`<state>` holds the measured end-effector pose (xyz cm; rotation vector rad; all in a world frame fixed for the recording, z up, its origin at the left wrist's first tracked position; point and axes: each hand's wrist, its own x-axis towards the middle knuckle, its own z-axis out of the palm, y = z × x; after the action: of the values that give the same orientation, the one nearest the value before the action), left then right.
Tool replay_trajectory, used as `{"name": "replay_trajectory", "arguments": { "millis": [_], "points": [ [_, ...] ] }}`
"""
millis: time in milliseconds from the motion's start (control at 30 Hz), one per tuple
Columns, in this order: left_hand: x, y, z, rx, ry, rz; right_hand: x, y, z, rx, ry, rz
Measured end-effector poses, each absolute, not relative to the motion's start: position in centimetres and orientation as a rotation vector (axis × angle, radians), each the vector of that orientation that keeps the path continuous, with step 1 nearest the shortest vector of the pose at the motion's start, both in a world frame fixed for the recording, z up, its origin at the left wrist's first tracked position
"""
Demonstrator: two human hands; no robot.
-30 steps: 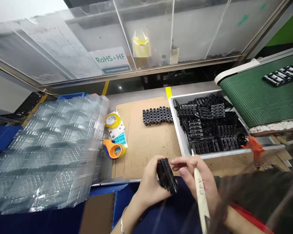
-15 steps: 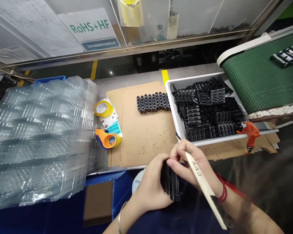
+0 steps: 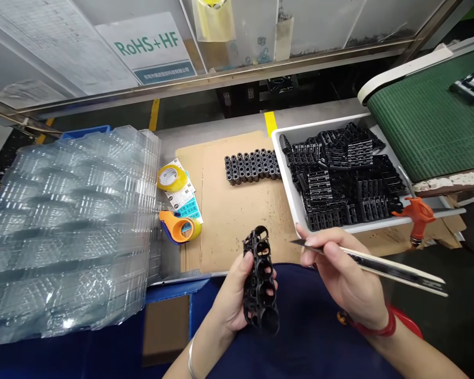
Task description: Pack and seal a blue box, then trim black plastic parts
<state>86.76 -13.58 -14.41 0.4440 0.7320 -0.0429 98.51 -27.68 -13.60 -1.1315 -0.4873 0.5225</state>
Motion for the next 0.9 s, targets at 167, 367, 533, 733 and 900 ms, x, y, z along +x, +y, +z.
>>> {"name": "replay_trajectory", "arguments": {
  "millis": [167,367,533,733,900],
  "points": [
    [86.4,-14.4,-14.7,0.405,0.669,-0.161,97.2,-27.4,-13.0,-1.07,-0.508,0.624],
    [85.9,-15.3,-16.1,0.37,0.447,-0.203,96.4,-27.2,-12.7,-0.971,-0.46,0.679],
    [85.4,-15.8,-16.8,0.311,0.364,-0.227,96.5,-27.6,-12.4,-0.99,-0.458,0.649],
    [85.4,-16.2,-16.8,0.283,0.346,-0.223,96.5,-27.8,-11.9,-1.087,-0.493,0.594],
    [85.3,-16.2,-16.9,0.271,0.358,-0.226,96.8,-27.9,-11.4,-1.133,-0.544,0.596]
  ]
}}
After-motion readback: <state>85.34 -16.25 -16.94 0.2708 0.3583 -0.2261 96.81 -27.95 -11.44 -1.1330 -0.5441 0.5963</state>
